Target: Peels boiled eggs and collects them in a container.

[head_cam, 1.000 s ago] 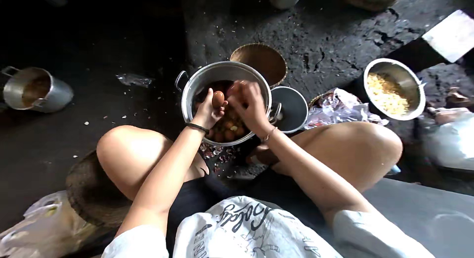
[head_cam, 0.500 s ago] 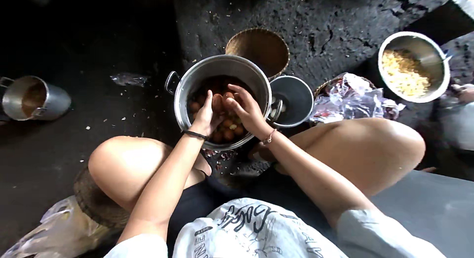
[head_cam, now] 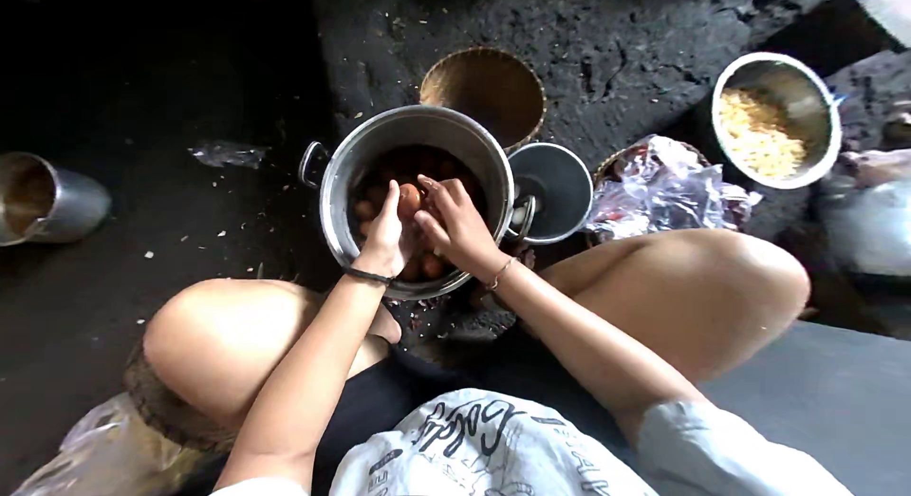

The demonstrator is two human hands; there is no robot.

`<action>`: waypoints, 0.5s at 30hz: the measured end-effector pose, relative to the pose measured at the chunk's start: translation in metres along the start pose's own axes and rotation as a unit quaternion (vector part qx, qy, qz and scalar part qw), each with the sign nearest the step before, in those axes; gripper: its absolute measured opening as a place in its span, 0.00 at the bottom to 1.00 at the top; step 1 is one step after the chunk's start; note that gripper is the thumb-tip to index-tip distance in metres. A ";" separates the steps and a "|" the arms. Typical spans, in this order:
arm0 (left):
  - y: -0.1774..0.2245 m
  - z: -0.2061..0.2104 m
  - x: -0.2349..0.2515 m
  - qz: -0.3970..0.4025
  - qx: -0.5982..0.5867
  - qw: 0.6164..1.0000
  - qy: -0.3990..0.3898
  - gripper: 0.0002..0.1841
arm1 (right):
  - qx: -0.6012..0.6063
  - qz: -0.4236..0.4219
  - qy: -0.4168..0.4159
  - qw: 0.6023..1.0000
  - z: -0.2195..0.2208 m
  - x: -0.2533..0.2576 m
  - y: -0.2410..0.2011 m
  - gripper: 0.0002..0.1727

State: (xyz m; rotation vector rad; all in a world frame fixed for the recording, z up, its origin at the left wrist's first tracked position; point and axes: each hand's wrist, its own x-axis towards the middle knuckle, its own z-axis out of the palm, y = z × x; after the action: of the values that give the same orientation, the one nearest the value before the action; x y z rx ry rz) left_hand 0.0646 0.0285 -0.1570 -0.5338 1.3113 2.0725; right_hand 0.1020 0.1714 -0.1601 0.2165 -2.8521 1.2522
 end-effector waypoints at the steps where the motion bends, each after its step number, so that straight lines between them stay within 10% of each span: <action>1: 0.000 0.001 -0.010 -0.006 0.012 1.000 -0.012 0.33 | -0.025 -0.019 0.009 0.999 0.002 0.000 -0.003 0.38; 15: 0.001 0.003 -0.012 -0.001 0.073 0.997 -0.032 0.32 | -0.126 -0.052 0.008 0.991 0.009 0.001 -0.006 0.30</action>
State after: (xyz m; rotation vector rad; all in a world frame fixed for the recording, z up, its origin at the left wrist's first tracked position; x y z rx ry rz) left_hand 0.0728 0.0271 -0.1474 -0.4001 1.4098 1.9580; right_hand 0.1024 0.1600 -0.1617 0.3395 -2.9043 0.8609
